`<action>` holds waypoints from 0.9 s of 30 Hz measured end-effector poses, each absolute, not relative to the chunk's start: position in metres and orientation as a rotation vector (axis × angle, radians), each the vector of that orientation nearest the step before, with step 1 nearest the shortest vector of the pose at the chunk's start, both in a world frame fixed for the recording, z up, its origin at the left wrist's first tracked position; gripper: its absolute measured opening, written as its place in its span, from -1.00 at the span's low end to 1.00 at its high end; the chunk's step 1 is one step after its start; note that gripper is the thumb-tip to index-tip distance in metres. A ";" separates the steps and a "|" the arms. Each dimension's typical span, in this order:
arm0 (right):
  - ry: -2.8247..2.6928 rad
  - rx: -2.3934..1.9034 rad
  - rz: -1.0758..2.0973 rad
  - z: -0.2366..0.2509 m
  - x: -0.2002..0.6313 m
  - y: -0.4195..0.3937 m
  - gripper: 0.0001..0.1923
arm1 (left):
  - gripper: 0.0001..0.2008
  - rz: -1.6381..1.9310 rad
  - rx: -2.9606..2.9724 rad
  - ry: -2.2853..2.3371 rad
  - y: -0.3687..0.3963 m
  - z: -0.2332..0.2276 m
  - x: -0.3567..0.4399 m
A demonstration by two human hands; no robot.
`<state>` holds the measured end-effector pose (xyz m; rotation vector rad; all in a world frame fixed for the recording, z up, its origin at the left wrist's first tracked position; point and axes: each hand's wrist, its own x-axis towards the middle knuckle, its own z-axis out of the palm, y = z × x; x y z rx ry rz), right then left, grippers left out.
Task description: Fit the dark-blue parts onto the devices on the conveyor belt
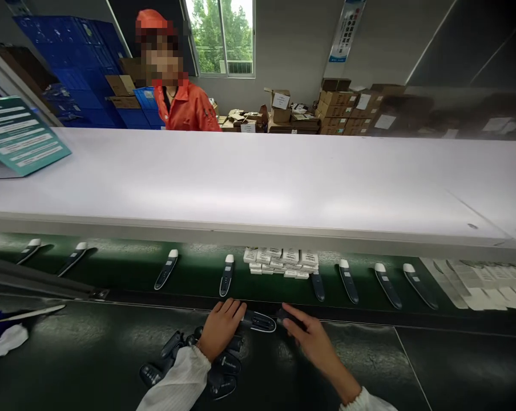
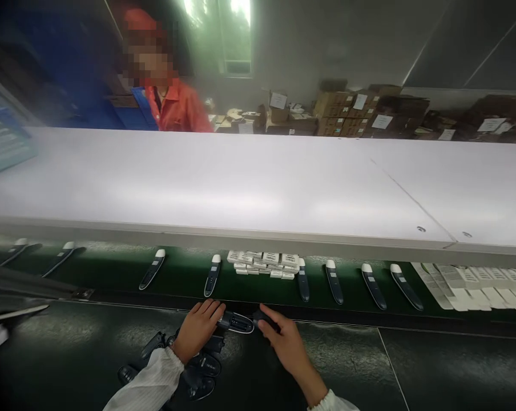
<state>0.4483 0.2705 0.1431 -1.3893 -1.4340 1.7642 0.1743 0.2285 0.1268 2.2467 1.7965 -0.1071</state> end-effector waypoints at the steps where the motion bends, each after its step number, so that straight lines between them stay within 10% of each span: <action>1: -1.575 -1.323 1.702 0.146 0.436 0.269 -0.46 | -0.41 -0.102 2.228 1.833 0.221 0.133 0.175; 12: -2.071 -1.387 1.258 0.110 0.408 0.204 -0.58 | -0.47 -0.009 1.810 2.266 0.146 0.145 0.170; 27: -3.109 -0.310 1.070 0.064 0.308 0.065 -0.46 | -0.69 0.356 0.534 2.589 -0.065 0.095 0.180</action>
